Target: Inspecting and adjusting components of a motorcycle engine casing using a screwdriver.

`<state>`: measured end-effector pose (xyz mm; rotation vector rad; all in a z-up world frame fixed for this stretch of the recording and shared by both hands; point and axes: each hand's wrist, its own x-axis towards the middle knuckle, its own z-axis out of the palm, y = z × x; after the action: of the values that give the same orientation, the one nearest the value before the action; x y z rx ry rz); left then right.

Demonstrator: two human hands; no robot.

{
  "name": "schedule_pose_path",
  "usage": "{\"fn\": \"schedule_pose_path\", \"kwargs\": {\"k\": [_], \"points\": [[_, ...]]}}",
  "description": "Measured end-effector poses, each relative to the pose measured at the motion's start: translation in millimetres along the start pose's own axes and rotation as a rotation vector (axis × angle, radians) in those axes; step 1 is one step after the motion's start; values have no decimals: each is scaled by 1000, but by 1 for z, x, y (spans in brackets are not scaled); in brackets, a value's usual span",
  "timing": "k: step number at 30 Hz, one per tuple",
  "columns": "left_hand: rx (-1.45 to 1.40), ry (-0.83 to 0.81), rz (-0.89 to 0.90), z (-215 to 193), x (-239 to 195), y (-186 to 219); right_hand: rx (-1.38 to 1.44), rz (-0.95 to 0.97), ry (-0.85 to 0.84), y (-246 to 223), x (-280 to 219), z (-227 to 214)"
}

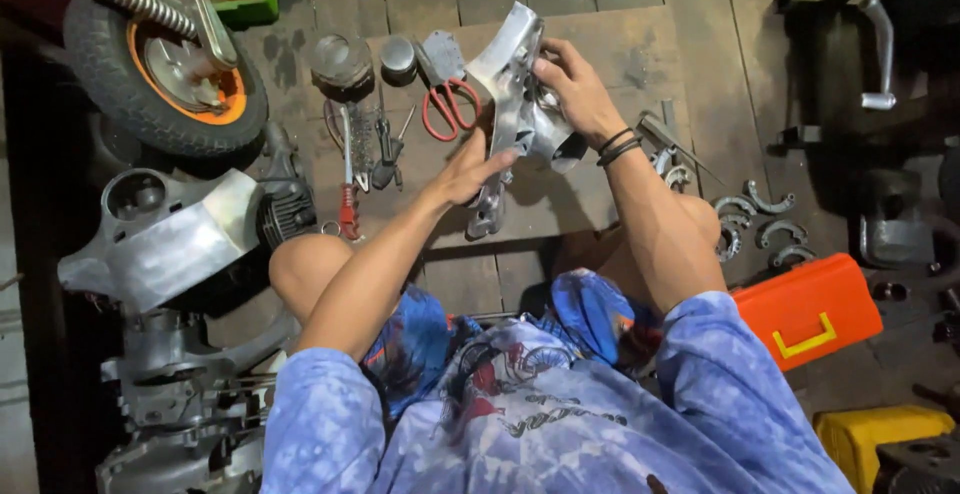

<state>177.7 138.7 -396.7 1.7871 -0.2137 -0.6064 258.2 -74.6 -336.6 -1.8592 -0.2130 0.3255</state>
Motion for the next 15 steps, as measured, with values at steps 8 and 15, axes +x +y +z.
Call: {"fn": "schedule_pose_path", "kwargs": {"k": [8,15], "points": [[-95,141,-253,3,7,9,150,2,342,1,24,-5],[-619,302,105,-27,-2,19,316,-4,421,-19,6,-15]]}}
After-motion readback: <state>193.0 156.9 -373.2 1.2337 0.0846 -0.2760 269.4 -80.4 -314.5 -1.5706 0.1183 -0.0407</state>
